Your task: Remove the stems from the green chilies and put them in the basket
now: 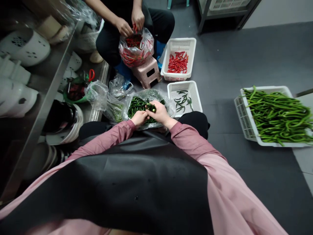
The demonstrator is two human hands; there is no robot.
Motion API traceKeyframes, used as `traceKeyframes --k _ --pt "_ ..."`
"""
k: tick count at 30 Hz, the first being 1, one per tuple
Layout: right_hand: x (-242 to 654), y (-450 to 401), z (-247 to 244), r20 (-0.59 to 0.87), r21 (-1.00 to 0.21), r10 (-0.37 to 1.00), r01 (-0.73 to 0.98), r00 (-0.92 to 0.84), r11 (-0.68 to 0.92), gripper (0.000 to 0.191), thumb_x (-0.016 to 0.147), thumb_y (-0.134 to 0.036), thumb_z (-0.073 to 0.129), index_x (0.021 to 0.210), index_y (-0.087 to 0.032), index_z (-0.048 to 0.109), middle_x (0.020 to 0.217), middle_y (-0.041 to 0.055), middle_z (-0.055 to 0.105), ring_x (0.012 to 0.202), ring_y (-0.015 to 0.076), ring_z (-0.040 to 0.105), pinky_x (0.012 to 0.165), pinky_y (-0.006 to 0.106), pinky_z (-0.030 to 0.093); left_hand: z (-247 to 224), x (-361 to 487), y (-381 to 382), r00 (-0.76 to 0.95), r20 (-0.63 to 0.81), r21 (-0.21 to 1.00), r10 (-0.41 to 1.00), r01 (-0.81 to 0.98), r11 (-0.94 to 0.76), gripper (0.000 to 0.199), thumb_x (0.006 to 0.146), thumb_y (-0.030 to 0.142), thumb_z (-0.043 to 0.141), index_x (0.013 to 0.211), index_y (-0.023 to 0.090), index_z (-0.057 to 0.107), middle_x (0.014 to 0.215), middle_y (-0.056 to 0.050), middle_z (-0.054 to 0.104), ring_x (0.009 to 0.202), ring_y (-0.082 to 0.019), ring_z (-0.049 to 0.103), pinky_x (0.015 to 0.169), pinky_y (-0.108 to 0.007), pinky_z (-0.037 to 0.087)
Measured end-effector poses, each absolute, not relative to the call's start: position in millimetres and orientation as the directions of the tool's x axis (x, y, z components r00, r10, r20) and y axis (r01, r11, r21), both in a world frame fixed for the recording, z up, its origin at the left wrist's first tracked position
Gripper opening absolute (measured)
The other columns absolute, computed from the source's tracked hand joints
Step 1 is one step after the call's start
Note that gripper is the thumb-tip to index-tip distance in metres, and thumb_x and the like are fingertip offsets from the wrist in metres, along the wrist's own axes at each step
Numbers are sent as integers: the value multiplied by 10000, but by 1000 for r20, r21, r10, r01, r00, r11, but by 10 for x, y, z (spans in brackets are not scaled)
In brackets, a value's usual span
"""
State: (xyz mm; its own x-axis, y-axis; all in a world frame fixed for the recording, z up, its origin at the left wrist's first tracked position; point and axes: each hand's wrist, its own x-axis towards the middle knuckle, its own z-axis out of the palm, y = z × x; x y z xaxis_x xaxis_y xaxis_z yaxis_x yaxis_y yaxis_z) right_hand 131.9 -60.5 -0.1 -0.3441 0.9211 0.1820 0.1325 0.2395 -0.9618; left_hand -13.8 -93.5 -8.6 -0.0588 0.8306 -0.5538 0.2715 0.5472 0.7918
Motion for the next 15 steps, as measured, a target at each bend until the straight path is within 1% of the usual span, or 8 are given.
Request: traceKeyframes --k 2,4,6,8,11,12,14,15 --pt "1320 -598 5 198 -955 918 142 -344 259 251 723 -339 657 892 -154 640 911 63 658 882 183 602 876 353 468 -77 -151 -972 -2 -562 814 827 181 553 318 890 324 462 632 146 518 427 74 352 338 -38 256 387 -197 165" --pt "1326 -561 -19 131 -975 951 137 -279 175 276 763 -359 612 939 -147 631 911 62 664 850 177 610 832 349 485 -59 -178 -1009 94 -520 853 849 91 513 282 869 365 490 708 143 554 456 83 343 355 -38 247 394 -194 169" --pt "1334 -530 -54 95 -981 970 143 -226 130 294 792 -369 574 968 -138 623 914 70 665 836 180 613 805 356 494 -44 -198 -1027 125 -451 892 883 98 442 258 834 372 532 731 139 574 463 87 331 373 -38 244 404 -191 172" --pt "1337 -551 -63 173 -958 956 185 -237 219 289 802 -363 564 968 -134 624 933 88 658 870 197 607 826 379 489 -39 -193 -1016 74 -408 901 910 196 388 247 808 340 551 671 135 568 448 83 331 384 -39 245 413 -191 172" --pt "1357 -689 60 329 -865 833 212 -445 455 266 767 -351 627 952 -161 643 970 104 644 950 232 584 893 419 463 -43 -165 -950 -46 -416 842 908 358 404 246 788 282 549 586 142 536 425 72 340 393 -50 266 427 -201 199" --pt "1383 -735 146 343 -853 804 198 -485 483 262 756 -348 647 954 -175 649 980 102 640 975 240 575 904 425 460 -44 -170 -919 -79 -422 808 903 418 414 242 787 272 543 580 146 540 421 66 348 397 -60 286 434 -207 221" --pt "1492 -756 365 319 -892 856 176 -407 416 260 766 -338 652 986 -200 645 996 87 628 1018 239 563 896 415 470 -49 -226 -856 -129 -388 716 913 582 387 243 796 272 526 591 153 580 436 41 408 431 -90 368 466 -223 285" --pt "1576 -709 479 287 -927 919 161 -271 337 254 784 -327 636 1006 -204 635 999 76 619 1035 230 559 879 401 479 -54 -278 -830 -144 -345 652 927 673 348 254 809 284 511 612 158 611 464 19 464 470 -110 425 496 -232 323"
